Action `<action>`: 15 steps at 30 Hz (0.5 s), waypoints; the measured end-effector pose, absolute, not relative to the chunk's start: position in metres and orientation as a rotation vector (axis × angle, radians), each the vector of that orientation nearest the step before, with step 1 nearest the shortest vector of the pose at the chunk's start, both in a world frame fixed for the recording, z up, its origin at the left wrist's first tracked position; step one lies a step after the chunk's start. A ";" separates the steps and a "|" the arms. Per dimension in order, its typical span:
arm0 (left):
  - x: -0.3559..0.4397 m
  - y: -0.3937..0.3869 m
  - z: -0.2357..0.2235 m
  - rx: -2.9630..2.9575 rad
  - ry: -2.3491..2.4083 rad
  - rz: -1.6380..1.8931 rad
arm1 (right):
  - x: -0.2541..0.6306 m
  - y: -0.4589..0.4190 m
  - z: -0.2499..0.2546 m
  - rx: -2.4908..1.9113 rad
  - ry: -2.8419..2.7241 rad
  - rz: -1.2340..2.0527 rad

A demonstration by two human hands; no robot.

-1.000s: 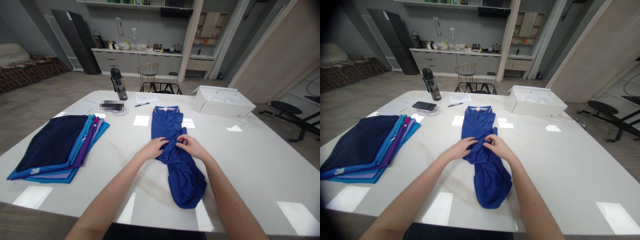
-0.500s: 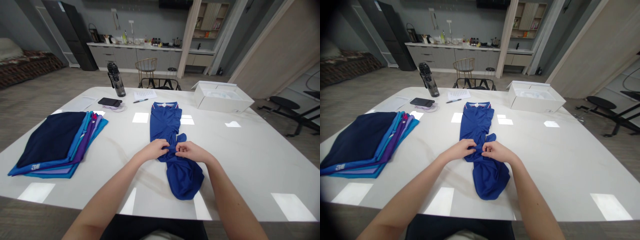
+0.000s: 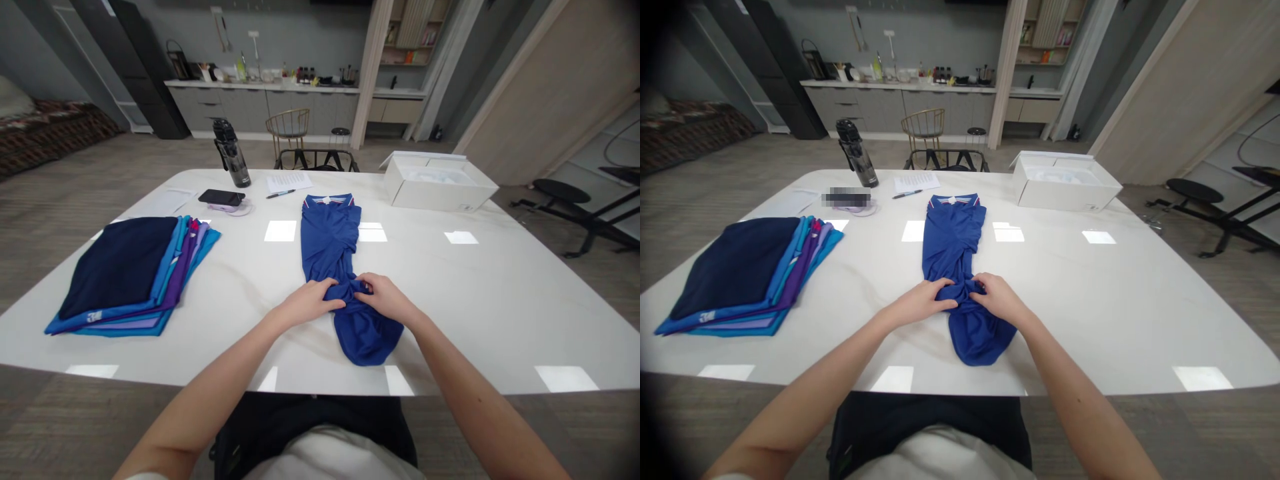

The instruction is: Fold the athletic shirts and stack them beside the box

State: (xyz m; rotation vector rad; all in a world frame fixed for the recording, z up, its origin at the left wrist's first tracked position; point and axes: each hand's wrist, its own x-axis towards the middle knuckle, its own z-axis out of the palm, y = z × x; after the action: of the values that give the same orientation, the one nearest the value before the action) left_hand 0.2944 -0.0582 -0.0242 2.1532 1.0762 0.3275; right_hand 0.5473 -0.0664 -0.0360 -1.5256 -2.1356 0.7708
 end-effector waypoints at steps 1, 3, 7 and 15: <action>0.296 -0.060 -0.025 2.183 1.035 0.327 | 0.544 -0.073 -0.034 -1.505 -2.132 0.739; 0.295 -0.062 -0.023 2.266 0.879 0.340 | 0.536 -0.090 -0.028 -1.444 -2.137 0.669; 0.279 -0.072 -0.017 2.288 0.656 0.333 | 0.516 -0.137 -0.011 -1.312 -2.283 0.656; 0.250 -0.107 -0.008 2.147 0.788 0.030 | 0.506 -0.177 -0.001 -1.233 -2.178 1.243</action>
State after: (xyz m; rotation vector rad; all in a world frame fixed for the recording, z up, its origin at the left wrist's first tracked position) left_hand 0.2501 -0.1066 -0.0083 2.1472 0.7884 0.0300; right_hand 0.5058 -0.1766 -0.0007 -1.2327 -2.1781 1.2429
